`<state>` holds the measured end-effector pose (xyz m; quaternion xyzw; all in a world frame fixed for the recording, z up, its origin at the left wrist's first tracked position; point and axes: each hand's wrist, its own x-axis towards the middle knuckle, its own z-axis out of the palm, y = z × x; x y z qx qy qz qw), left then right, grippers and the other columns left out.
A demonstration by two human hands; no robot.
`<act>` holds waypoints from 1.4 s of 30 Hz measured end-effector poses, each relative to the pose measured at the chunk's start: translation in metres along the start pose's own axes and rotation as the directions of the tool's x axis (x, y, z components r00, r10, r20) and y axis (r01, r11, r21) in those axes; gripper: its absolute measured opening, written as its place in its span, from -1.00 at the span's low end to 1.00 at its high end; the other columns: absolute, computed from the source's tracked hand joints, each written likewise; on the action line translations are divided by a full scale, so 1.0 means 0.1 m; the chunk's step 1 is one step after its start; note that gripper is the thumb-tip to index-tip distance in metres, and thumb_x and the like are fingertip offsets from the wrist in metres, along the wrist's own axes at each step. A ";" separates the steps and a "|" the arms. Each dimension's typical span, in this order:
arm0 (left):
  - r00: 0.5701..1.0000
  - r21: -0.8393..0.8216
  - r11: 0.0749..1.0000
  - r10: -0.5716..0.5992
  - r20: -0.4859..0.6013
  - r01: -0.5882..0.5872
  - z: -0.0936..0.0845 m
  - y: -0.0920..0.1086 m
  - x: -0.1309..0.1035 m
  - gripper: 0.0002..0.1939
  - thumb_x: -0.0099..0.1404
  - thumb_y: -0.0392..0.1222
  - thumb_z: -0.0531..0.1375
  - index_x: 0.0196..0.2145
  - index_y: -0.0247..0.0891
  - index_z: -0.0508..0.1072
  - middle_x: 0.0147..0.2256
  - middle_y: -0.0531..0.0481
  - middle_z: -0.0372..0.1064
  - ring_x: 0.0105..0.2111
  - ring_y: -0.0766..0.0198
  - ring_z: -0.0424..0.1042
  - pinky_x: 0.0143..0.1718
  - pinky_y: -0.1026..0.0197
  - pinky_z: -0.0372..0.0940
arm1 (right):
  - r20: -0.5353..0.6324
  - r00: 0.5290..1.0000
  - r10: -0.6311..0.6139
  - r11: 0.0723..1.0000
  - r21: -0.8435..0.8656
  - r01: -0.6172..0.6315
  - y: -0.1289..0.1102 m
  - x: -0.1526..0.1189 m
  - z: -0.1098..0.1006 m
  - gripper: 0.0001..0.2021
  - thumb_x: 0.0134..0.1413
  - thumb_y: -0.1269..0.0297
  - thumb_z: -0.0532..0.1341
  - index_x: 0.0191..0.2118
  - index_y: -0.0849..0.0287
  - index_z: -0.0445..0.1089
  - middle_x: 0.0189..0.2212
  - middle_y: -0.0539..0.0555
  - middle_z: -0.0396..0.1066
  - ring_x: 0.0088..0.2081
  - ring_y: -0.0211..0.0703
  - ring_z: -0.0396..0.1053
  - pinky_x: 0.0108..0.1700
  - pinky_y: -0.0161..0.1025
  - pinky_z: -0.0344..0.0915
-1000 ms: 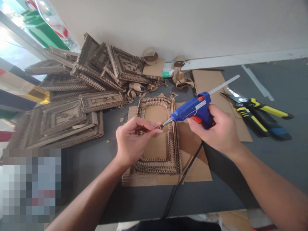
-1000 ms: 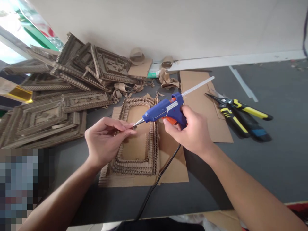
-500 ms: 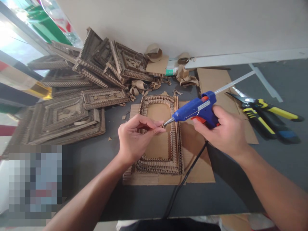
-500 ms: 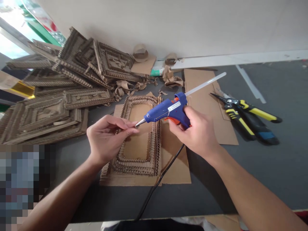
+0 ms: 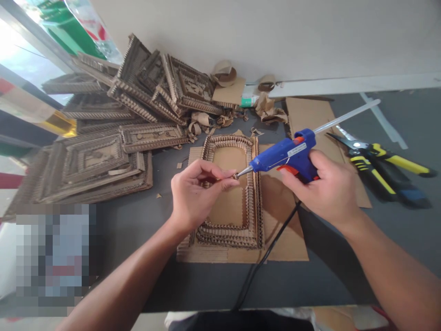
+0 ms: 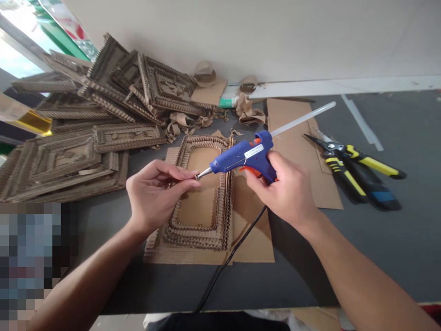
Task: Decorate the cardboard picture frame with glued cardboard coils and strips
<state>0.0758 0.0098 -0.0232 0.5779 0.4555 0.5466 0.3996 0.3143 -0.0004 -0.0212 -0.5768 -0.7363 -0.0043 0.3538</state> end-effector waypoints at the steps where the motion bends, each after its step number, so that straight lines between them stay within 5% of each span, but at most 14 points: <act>1: 1.000 -0.005 1.000 0.001 -0.001 -0.001 0.00 0.00 0.00 -0.71 0.01 -0.33 0.50 -0.47 -0.26 0.42 -0.43 0.02 0.59 -0.30 0.13 0.66 -0.37 0.31 0.59 | -0.002 1.000 -0.001 1.000 -0.005 0.001 0.00 0.00 0.00 -0.66 0.11 0.21 0.29 -0.45 0.02 0.05 -0.66 -0.09 0.22 -0.62 -0.24 0.17 -0.52 -0.21 0.04; 12: 1.000 -0.015 1.000 0.024 0.001 -0.024 0.00 -0.01 0.01 -0.71 -0.01 -0.43 0.48 -0.48 -0.26 0.44 -0.45 0.05 0.59 -0.31 0.18 0.65 -0.35 0.36 0.57 | -0.022 1.000 0.003 0.998 -0.057 -0.004 -0.01 0.00 -0.02 -0.67 0.11 0.20 0.29 -0.47 0.03 0.09 -0.65 -0.07 0.21 -0.61 -0.25 0.15 -0.52 -0.21 0.02; 18: 0.999 -0.011 0.999 -0.033 0.014 0.034 0.01 -0.01 0.00 -0.71 0.00 -0.43 0.48 -0.46 -0.26 0.44 -0.43 0.06 0.60 -0.35 0.23 0.65 -0.39 0.40 0.55 | -0.091 0.995 -0.044 0.996 -0.076 0.037 -0.01 0.02 0.00 -0.79 0.07 0.17 0.31 -0.45 0.10 0.30 -0.68 -0.07 0.21 -0.64 -0.25 0.14 -0.54 -0.21 0.01; 28: 0.999 -0.033 0.999 -0.032 0.019 0.032 0.01 0.00 0.01 -0.69 0.00 -0.47 0.46 -0.45 -0.25 0.42 -0.43 0.05 0.61 -0.38 0.24 0.64 -0.48 0.42 0.52 | -0.092 0.993 -0.072 0.991 -0.117 0.061 0.01 0.01 0.01 -0.81 0.08 0.18 0.31 -0.43 0.12 0.34 -0.67 -0.05 0.22 -0.63 -0.25 0.13 -0.54 -0.21 0.02; 42: 0.999 -0.026 0.999 0.043 -0.007 -0.043 -0.01 -0.03 0.03 -0.70 -0.02 -0.48 0.47 -0.47 -0.26 0.44 -0.46 0.08 0.59 -0.33 0.24 0.65 -0.36 0.42 0.54 | -0.061 0.995 -0.074 0.986 -0.154 0.064 0.02 -0.01 -0.01 -0.80 0.13 0.19 0.28 -0.43 0.11 0.30 -0.65 -0.02 0.24 -0.62 -0.20 0.19 -0.53 -0.18 0.03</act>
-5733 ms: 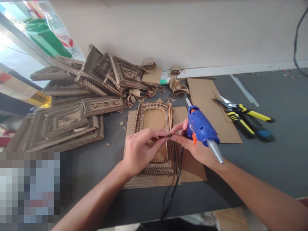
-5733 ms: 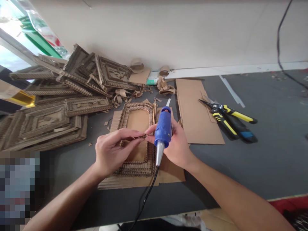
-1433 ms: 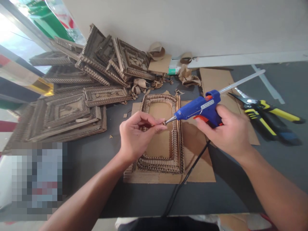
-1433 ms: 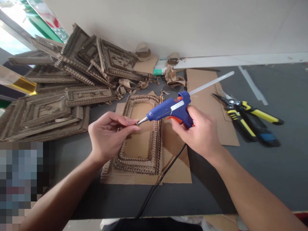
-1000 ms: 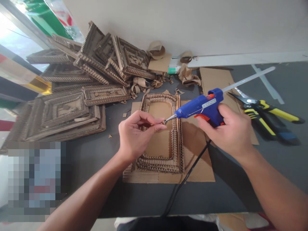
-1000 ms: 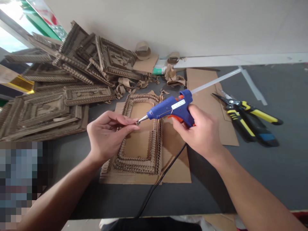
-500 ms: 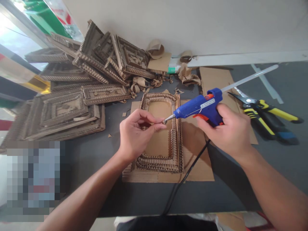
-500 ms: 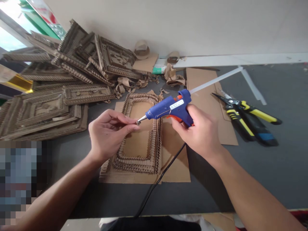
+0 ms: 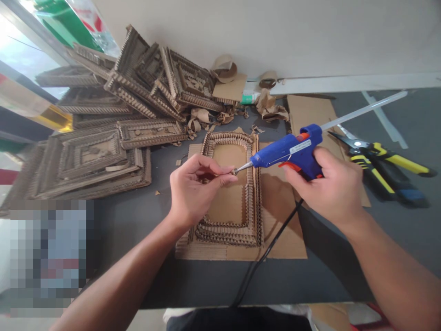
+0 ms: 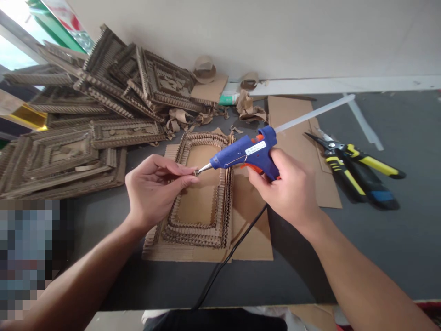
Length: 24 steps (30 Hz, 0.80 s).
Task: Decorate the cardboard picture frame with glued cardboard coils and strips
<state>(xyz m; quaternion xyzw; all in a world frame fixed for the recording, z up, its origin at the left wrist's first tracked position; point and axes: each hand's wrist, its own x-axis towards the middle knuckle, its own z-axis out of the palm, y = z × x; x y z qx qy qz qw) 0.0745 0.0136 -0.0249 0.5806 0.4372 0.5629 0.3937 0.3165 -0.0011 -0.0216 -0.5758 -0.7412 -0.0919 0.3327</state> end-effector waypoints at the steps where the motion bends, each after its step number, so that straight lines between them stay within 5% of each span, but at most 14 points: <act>1: 1.000 0.006 1.000 0.000 -0.002 0.000 0.00 0.00 0.00 -0.71 -0.02 -0.47 0.47 -0.47 -0.26 0.45 -0.45 0.07 0.60 -0.34 0.24 0.65 -0.37 0.41 0.54 | 0.002 1.000 0.003 1.000 -0.002 -0.003 0.00 0.00 0.00 -0.80 0.13 0.19 0.28 -0.42 0.12 0.30 -0.65 -0.02 0.23 -0.62 -0.20 0.19 -0.53 -0.18 0.04; 24: 0.997 0.072 0.995 -0.070 -0.024 0.072 0.02 0.00 -0.02 -0.65 -0.01 -0.35 0.49 -0.44 -0.22 0.37 -0.50 0.08 0.54 -0.38 0.16 0.65 -0.49 0.37 0.52 | 0.024 1.000 0.018 0.999 -0.031 -0.018 -0.01 -0.01 -0.02 -0.79 0.15 0.15 0.24 -0.44 0.07 0.27 -0.65 -0.03 0.22 -0.62 -0.19 0.18 -0.53 -0.16 0.07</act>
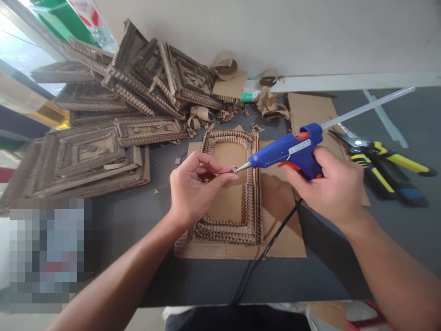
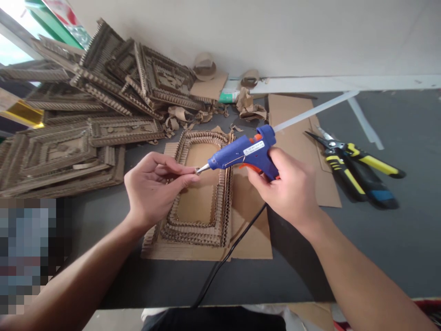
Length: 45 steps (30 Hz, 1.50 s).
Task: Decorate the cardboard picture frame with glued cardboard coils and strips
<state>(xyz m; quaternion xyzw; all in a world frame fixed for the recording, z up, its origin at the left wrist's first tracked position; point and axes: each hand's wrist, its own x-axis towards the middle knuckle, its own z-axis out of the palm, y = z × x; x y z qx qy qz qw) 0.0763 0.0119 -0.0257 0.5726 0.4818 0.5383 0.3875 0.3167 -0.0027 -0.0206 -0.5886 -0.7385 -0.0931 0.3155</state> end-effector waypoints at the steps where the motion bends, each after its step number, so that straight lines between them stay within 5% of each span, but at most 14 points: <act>1: 1.000 0.000 1.000 -0.003 0.001 0.003 0.00 0.00 0.00 -0.65 -0.01 -0.34 0.49 -0.44 -0.22 0.36 -0.50 0.08 0.55 -0.38 0.16 0.65 -0.49 0.36 0.52 | 0.000 1.000 0.000 1.000 -0.002 0.000 0.00 0.00 0.00 -0.78 0.15 0.15 0.24 -0.45 0.07 0.26 -0.66 -0.03 0.22 -0.62 -0.19 0.18 -0.54 -0.16 0.07; 26: 1.000 -0.023 0.999 -0.029 0.005 0.029 -0.01 0.00 -0.01 -0.64 -0.02 -0.38 0.49 -0.45 -0.21 0.36 -0.47 0.05 0.58 -0.34 0.12 0.66 -0.40 0.31 0.58 | -0.022 1.000 -0.005 1.000 0.023 0.005 0.00 0.02 -0.03 -0.88 0.13 0.20 0.23 -0.30 0.11 0.46 -0.66 -0.02 0.25 -0.63 -0.16 0.17 -0.51 -0.15 0.14; 45: 1.000 0.001 1.000 0.018 0.006 -0.018 -0.02 0.01 0.01 -0.65 -0.01 -0.34 0.50 -0.45 -0.23 0.36 -0.47 0.04 0.57 -0.32 0.10 0.66 -0.40 0.31 0.59 | -0.071 0.997 -0.034 0.999 0.026 0.035 0.01 0.05 -0.02 -0.89 0.10 0.19 0.26 -0.36 0.10 0.42 -0.69 -0.08 0.18 -0.65 -0.22 0.11 -0.54 -0.20 0.10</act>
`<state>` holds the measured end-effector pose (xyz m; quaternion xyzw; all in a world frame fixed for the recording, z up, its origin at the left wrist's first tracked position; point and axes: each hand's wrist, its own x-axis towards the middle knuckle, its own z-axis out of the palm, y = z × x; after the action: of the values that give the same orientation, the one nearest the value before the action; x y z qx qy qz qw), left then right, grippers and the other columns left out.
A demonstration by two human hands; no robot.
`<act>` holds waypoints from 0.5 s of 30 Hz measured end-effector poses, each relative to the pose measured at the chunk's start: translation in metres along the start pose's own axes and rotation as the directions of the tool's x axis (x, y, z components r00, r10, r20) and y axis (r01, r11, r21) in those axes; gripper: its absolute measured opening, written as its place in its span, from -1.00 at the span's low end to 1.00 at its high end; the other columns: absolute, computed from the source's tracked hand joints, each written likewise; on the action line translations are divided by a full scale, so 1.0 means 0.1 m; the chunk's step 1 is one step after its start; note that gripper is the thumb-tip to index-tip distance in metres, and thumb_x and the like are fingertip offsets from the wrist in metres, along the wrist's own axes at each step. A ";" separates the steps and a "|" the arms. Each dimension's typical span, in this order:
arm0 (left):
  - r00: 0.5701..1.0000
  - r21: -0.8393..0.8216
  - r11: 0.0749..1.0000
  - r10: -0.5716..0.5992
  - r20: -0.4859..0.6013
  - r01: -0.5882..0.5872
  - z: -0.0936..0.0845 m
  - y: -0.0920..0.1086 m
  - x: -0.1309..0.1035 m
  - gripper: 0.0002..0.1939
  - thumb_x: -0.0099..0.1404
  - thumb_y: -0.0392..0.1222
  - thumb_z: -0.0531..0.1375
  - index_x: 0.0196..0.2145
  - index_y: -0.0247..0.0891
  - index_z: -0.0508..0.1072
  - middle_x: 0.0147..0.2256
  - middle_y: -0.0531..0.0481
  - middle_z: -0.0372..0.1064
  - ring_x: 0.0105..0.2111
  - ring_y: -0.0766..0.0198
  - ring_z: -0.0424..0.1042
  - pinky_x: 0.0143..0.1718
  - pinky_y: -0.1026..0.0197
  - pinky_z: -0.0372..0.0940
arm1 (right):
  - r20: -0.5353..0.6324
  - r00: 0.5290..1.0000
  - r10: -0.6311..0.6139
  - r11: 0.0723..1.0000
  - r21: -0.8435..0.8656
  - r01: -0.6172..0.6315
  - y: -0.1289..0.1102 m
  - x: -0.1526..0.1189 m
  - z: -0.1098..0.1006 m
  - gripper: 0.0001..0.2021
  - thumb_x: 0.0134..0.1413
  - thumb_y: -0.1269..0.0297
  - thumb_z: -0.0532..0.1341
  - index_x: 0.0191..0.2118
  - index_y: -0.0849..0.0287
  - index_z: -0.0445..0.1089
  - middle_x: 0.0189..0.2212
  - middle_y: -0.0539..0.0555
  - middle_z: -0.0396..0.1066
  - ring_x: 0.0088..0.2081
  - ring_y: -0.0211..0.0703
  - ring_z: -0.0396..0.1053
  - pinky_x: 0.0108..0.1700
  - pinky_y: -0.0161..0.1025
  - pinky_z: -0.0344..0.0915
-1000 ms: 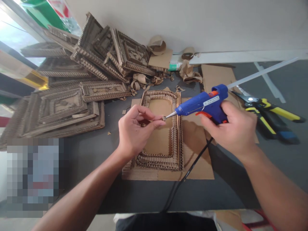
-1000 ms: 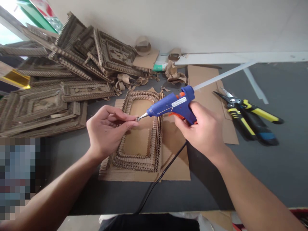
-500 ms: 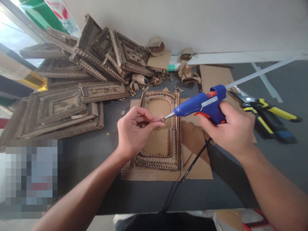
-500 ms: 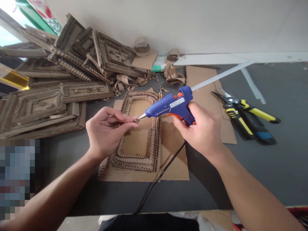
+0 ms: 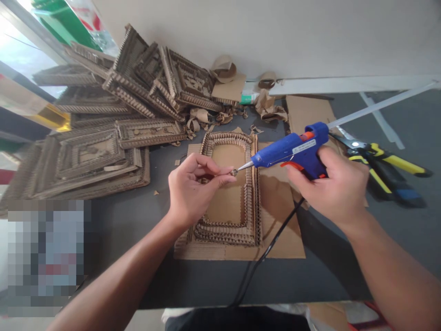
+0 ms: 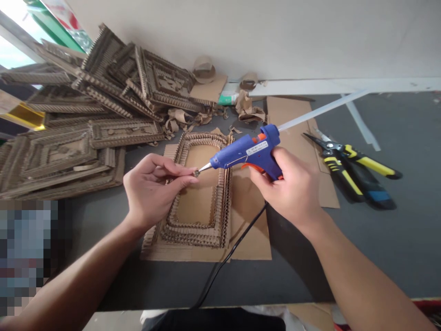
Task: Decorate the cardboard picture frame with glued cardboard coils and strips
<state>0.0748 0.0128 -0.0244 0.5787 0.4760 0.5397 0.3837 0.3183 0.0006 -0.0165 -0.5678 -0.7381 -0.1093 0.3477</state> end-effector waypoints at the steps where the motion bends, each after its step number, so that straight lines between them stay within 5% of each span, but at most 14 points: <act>1: 1.000 0.001 1.000 0.006 0.001 -0.006 0.00 0.00 0.00 -0.65 -0.01 -0.34 0.50 -0.45 -0.23 0.36 -0.48 0.05 0.56 -0.33 0.10 0.66 -0.40 0.31 0.59 | 0.006 1.000 0.000 1.000 0.001 0.000 0.00 0.00 0.00 -0.88 0.11 0.19 0.26 -0.36 0.09 0.42 -0.69 -0.08 0.17 -0.65 -0.22 0.12 -0.53 -0.20 0.10; 15: 0.999 0.031 0.998 0.048 0.006 -0.049 0.00 -0.02 -0.02 -0.67 0.01 -0.36 0.48 -0.43 -0.24 0.38 -0.48 0.06 0.53 -0.32 0.14 0.66 -0.40 0.34 0.56 | 0.047 0.999 0.001 1.000 0.012 -0.002 -0.03 -0.02 -0.02 -0.85 0.19 0.20 0.23 -0.32 0.16 0.45 -0.66 -0.01 0.24 -0.63 -0.14 0.19 -0.52 -0.14 0.13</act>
<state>0.0743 0.0114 -0.0269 0.5974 0.4692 0.5399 0.3626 0.3168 -0.0027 -0.0161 -0.5686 -0.7462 -0.0913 0.3339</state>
